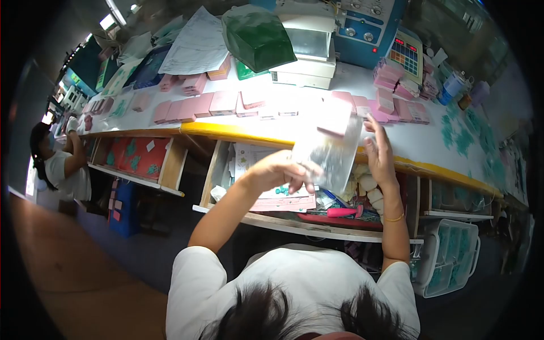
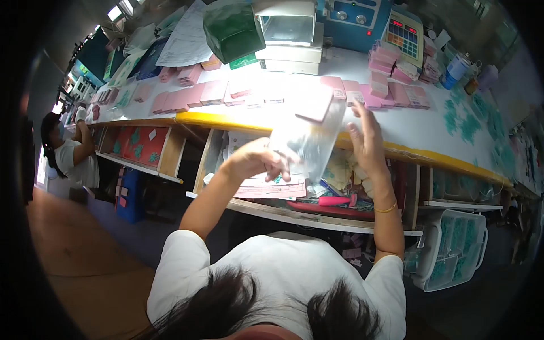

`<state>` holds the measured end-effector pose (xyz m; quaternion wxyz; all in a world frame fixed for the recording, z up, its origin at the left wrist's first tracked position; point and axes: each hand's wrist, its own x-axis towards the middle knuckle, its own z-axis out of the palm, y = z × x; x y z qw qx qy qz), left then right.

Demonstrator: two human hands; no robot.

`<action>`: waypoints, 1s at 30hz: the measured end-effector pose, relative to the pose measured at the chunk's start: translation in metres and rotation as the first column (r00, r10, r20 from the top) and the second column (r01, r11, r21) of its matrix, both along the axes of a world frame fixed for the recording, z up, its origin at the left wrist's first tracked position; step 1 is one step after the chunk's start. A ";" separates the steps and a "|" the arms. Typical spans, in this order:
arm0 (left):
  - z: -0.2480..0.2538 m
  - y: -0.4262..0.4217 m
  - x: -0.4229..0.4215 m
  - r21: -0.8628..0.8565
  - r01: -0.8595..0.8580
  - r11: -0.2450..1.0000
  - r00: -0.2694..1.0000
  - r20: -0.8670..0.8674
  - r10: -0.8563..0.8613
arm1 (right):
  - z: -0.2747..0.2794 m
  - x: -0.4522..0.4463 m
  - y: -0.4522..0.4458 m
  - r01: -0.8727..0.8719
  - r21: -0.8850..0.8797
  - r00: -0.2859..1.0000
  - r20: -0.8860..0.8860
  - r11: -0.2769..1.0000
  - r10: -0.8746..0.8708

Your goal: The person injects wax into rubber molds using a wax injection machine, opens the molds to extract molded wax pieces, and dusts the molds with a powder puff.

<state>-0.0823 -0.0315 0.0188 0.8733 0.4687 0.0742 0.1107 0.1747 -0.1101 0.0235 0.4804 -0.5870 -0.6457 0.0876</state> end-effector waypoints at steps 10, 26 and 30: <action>0.036 0.113 -0.016 -0.090 -0.152 0.984 0.963 0.210 0.168 | -0.028 0.015 0.009 0.218 0.125 0.795 0.553 0.968 -0.250; 0.041 0.152 0.066 0.067 -0.736 0.673 0.676 0.039 0.736 | -0.028 0.012 0.008 0.252 0.113 0.780 0.564 0.961 -0.271; 0.025 0.155 0.077 0.306 -0.729 0.612 0.658 0.070 0.750 | -0.028 0.011 0.009 0.254 0.108 0.775 0.573 0.961 -0.268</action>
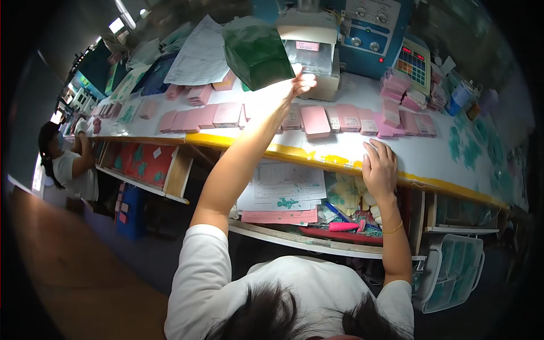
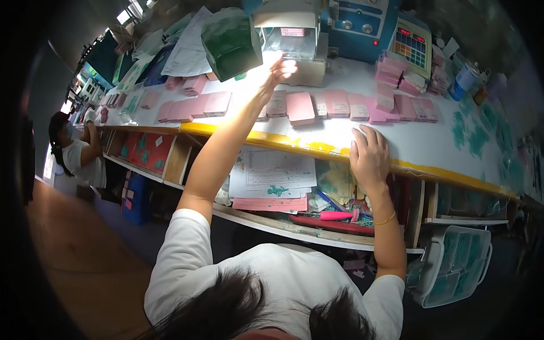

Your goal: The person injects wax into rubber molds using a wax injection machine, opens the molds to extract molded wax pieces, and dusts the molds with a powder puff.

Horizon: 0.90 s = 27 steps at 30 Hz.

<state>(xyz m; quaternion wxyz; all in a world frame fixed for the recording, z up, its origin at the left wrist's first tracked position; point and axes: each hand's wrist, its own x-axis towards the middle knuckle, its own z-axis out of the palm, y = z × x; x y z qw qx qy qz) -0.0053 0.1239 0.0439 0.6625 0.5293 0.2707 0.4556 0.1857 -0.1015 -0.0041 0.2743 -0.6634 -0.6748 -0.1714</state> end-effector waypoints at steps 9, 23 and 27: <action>0.016 -0.013 0.005 -0.071 -0.008 0.997 0.999 0.035 0.010 | -0.003 0.000 -0.001 0.002 0.041 0.999 0.045 0.999 -0.004; 0.004 -0.090 -0.001 0.924 0.150 0.351 0.492 -0.377 0.784 | -0.005 0.000 0.000 -0.011 0.078 0.998 0.062 0.997 0.006; 0.007 -0.094 0.001 0.908 0.143 0.394 0.480 -0.412 0.774 | -0.003 0.001 -0.001 -0.015 0.070 0.998 0.061 0.997 0.011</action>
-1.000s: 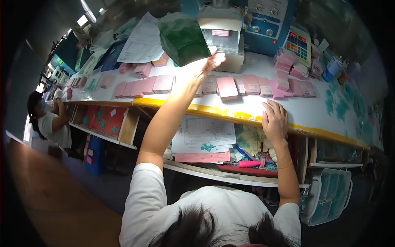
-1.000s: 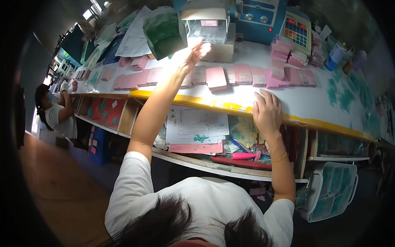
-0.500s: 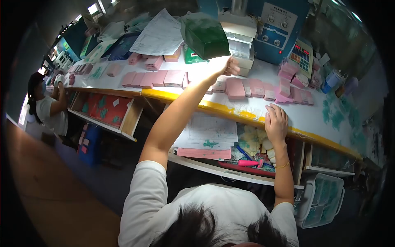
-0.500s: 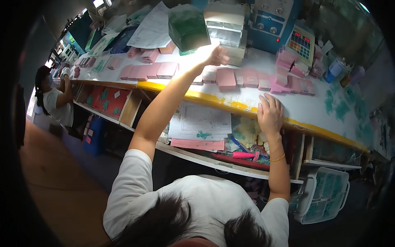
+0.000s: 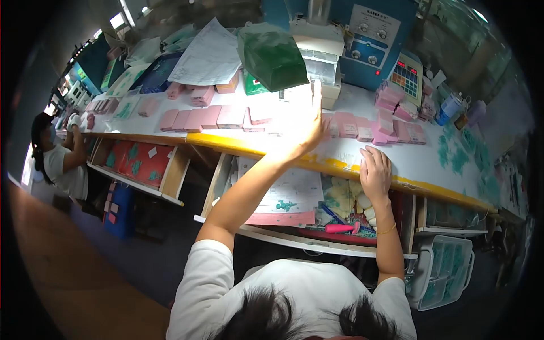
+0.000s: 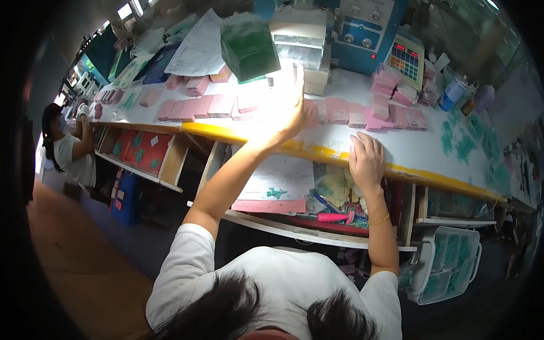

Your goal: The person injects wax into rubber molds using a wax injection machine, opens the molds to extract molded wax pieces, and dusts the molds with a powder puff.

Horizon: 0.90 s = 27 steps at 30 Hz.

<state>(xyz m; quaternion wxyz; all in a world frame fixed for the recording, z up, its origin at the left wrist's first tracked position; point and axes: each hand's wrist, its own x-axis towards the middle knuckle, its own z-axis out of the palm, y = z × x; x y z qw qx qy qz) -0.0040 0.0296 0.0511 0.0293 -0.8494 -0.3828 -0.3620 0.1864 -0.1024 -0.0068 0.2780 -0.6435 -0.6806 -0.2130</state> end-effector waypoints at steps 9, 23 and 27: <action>-0.008 0.016 0.013 0.054 0.015 0.998 0.999 0.033 -0.017 | 0.004 -0.001 -0.001 -0.019 -0.001 0.998 -0.057 1.000 0.019; -0.024 -0.005 -0.017 0.217 0.204 0.955 0.914 -0.391 -0.107 | -0.006 0.005 0.000 -0.014 -0.031 1.000 0.005 0.999 0.014; -0.007 0.035 -0.058 -0.504 0.093 0.859 0.950 -0.213 -0.228 | -0.008 0.007 0.001 0.023 -0.056 1.000 -0.009 0.998 -0.023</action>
